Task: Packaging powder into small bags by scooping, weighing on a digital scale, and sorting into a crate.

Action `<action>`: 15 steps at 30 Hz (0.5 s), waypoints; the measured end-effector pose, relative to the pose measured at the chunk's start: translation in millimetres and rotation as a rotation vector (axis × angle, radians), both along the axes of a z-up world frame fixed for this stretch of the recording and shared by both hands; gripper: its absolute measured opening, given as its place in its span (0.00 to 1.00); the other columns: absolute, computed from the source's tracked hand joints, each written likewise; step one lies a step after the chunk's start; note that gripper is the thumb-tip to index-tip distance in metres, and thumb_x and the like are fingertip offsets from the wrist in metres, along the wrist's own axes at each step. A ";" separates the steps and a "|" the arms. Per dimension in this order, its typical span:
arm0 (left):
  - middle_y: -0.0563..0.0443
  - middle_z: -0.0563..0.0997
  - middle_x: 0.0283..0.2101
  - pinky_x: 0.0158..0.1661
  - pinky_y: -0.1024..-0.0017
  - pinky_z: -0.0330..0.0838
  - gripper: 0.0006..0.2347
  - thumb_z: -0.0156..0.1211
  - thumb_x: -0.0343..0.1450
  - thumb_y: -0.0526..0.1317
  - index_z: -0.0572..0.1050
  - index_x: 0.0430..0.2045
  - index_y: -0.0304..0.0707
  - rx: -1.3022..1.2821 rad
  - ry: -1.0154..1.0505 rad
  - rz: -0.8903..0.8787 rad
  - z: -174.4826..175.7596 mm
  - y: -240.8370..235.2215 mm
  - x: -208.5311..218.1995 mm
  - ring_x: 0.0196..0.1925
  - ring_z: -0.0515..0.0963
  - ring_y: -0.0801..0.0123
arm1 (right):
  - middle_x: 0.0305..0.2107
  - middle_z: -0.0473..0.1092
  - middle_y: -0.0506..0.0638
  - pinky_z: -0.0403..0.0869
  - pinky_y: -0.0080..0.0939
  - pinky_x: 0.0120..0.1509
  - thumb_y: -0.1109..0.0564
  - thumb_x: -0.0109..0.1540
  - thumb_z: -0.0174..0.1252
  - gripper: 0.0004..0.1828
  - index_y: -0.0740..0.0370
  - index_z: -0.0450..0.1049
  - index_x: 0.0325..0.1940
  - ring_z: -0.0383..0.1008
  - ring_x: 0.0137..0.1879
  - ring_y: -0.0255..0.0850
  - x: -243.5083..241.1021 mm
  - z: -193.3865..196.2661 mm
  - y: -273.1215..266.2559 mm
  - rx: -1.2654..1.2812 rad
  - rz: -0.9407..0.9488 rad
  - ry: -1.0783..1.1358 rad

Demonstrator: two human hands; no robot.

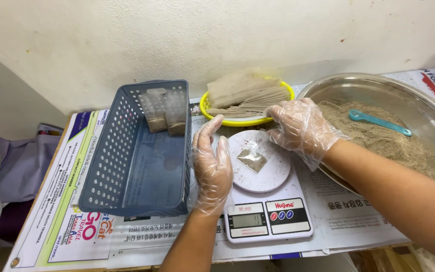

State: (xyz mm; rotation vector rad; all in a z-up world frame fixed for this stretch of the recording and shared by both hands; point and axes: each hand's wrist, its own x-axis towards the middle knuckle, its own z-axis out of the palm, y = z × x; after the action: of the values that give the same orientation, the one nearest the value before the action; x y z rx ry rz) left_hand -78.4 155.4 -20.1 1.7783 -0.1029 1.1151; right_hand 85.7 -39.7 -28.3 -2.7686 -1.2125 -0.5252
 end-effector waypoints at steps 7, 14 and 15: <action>0.48 0.79 0.52 0.62 0.60 0.70 0.16 0.54 0.73 0.29 0.76 0.55 0.41 0.141 0.021 0.044 -4.4 1.8 2.9 0.60 0.78 0.53 | 0.27 0.71 0.44 0.71 0.47 0.56 0.35 0.53 0.66 0.21 0.48 0.67 0.34 0.79 0.41 0.42 2.8 -10.0 -1.8 0.074 0.008 -0.124; 0.50 0.81 0.36 0.55 0.59 0.72 0.15 0.59 0.73 0.35 0.77 0.55 0.45 0.218 0.117 0.113 -18.9 3.8 6.9 0.48 0.80 0.55 | 0.24 0.73 0.51 0.70 0.49 0.59 0.35 0.61 0.57 0.20 0.51 0.65 0.31 0.80 0.40 0.48 -9.7 5.6 2.0 0.029 0.022 -0.037; 0.50 0.81 0.36 0.55 0.59 0.72 0.15 0.59 0.73 0.35 0.77 0.55 0.45 0.220 0.118 0.114 -16.6 3.2 3.9 0.48 0.80 0.55 | 0.24 0.73 0.51 0.70 0.49 0.59 0.35 0.61 0.57 0.20 0.51 0.65 0.31 0.80 0.40 0.48 -10.9 6.1 2.0 0.031 0.023 -0.036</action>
State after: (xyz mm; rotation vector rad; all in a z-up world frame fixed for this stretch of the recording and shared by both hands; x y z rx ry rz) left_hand -74.5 158.6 -36.6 2.0640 -0.0553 1.1102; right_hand 74.8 -37.7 -22.2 -2.7279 -1.2317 -0.5892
